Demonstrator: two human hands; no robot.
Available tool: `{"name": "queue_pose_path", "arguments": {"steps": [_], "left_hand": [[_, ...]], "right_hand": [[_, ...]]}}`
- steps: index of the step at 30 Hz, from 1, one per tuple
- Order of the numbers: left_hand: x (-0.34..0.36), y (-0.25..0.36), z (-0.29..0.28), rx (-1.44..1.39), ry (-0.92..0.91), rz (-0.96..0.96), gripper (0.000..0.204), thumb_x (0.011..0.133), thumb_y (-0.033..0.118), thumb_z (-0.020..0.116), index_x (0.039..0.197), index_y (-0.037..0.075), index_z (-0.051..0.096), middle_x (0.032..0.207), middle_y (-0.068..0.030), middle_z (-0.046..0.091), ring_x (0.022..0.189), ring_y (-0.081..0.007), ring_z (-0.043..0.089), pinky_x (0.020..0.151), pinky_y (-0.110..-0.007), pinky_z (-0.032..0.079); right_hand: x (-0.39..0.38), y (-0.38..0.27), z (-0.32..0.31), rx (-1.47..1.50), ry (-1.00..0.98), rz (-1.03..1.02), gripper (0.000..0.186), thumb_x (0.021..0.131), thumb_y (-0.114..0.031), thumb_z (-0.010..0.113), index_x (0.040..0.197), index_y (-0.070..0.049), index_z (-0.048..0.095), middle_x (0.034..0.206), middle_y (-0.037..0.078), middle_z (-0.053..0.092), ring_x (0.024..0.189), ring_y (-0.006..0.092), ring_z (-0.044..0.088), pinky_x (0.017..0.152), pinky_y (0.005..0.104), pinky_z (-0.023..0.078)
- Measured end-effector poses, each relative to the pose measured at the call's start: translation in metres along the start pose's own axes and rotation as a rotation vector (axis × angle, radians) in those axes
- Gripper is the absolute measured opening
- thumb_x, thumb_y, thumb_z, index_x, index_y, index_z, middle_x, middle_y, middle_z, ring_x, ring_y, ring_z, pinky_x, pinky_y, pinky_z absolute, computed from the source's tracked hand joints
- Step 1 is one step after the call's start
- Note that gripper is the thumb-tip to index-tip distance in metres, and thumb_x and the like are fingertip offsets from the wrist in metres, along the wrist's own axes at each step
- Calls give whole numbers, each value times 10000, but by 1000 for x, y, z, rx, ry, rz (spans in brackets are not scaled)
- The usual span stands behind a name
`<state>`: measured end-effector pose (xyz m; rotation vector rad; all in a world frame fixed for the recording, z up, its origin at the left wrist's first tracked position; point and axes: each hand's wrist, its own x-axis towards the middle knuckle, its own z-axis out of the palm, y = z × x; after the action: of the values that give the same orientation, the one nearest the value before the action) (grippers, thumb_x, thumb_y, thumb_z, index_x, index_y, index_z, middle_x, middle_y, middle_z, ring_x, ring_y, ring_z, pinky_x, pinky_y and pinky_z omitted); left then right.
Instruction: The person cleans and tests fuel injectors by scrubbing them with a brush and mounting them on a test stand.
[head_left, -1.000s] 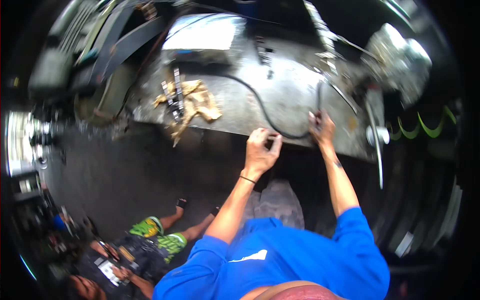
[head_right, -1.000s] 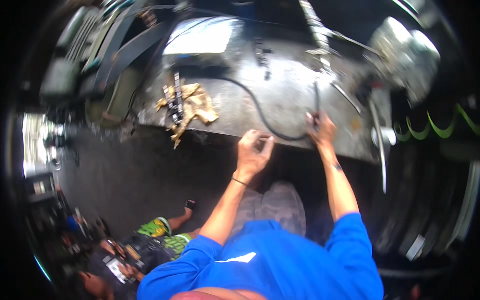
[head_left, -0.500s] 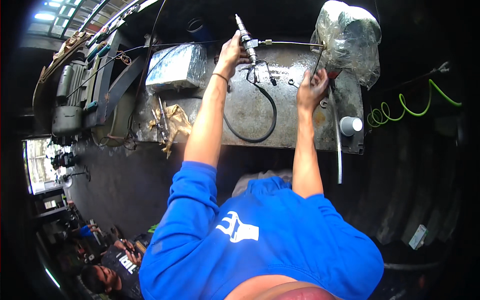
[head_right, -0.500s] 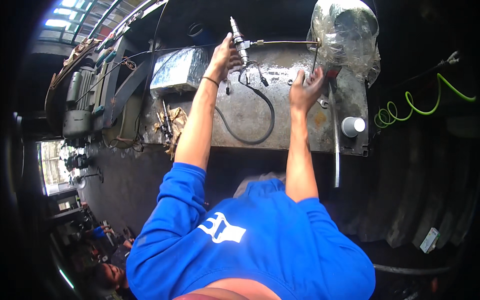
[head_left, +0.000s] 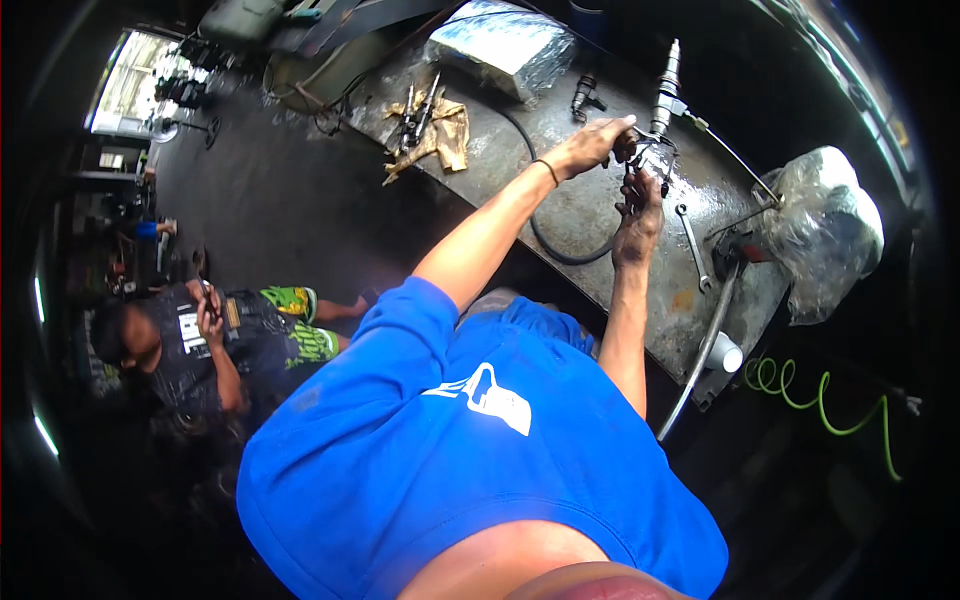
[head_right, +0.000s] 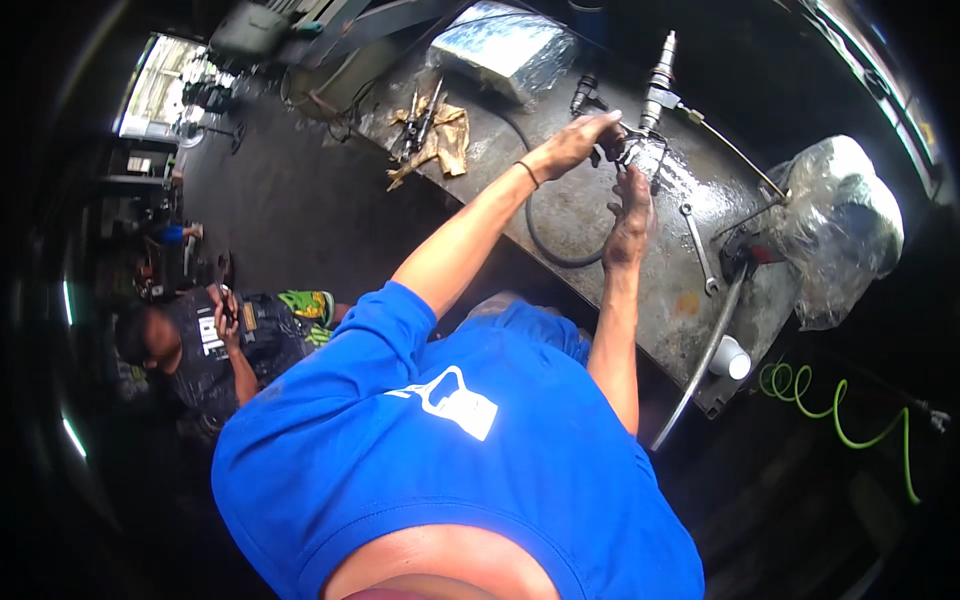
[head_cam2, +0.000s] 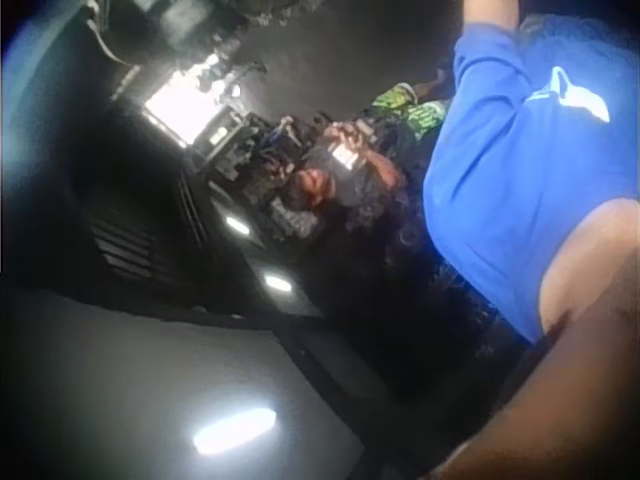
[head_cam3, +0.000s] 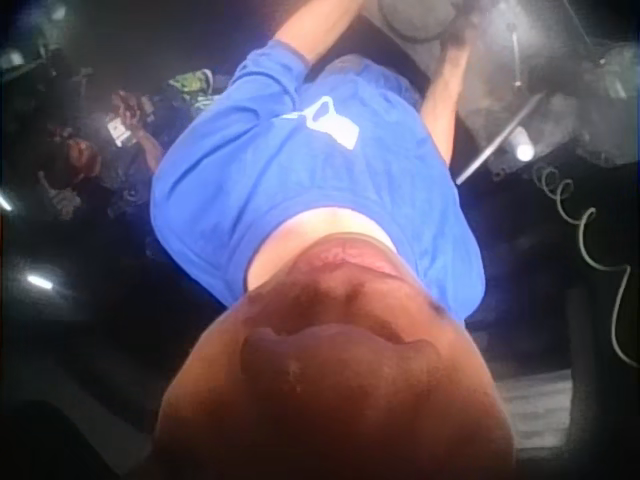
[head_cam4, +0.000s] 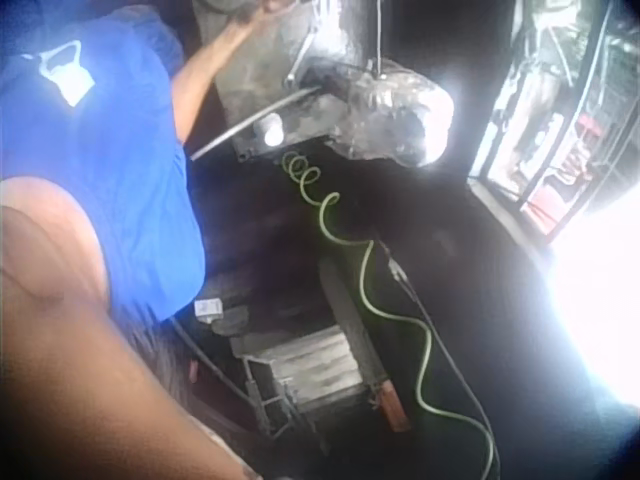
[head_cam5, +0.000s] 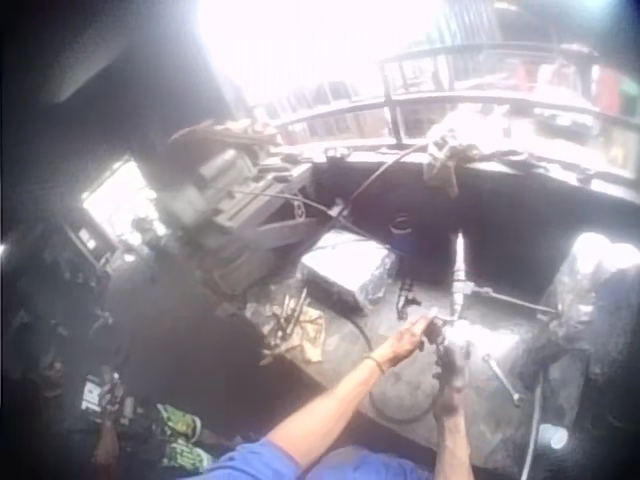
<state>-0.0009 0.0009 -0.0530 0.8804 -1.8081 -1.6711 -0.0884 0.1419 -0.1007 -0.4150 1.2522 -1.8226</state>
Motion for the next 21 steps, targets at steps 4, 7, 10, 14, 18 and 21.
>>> {"name": "queue_pose_path", "arguments": {"steps": [4,7,10,14,18,21], "left_hand": [[-1,-12,0,-35,50,-36,559,1036,509,390,893,32,644,804,-37,616,768,-131,551,700,-277,441],[7,-6,10,75,72,-21,557,1052,473,366,913,10,643,823,-60,624,792,-159,558,750,-315,452],[4,-5,19,280,175,47,553,1063,414,304,976,-35,615,945,-192,646,899,-312,590,839,-411,454],[7,-23,10,135,146,41,518,1051,362,262,1006,-50,573,1018,-312,635,965,-450,592,880,-477,443],[5,-29,11,153,110,51,496,1041,351,264,951,-43,551,944,-265,628,893,-368,586,846,-458,444],[0,-26,11,-40,45,29,436,1065,393,304,971,84,597,807,31,550,711,-75,453,651,-249,390]], "right_hand": [[3,1,31,-241,69,-120,520,990,-503,552,1221,-56,683,943,0,628,822,111,495,717,280,390],[15,-8,43,-85,123,-148,436,1003,-463,559,1168,-89,712,890,-47,611,755,57,462,663,237,350],[14,-11,46,-71,111,-155,344,1000,-414,592,1071,-110,735,827,-60,584,704,45,447,626,226,332],[18,1,40,-12,116,-60,334,984,-285,668,1086,27,730,948,26,707,857,67,587,743,229,462],[17,-5,39,30,81,-45,294,983,-321,657,1042,-41,719,809,-36,611,705,34,495,621,208,401],[18,-7,37,115,52,-33,267,999,-320,627,1055,-66,689,779,-64,548,671,33,463,592,215,392]]}}
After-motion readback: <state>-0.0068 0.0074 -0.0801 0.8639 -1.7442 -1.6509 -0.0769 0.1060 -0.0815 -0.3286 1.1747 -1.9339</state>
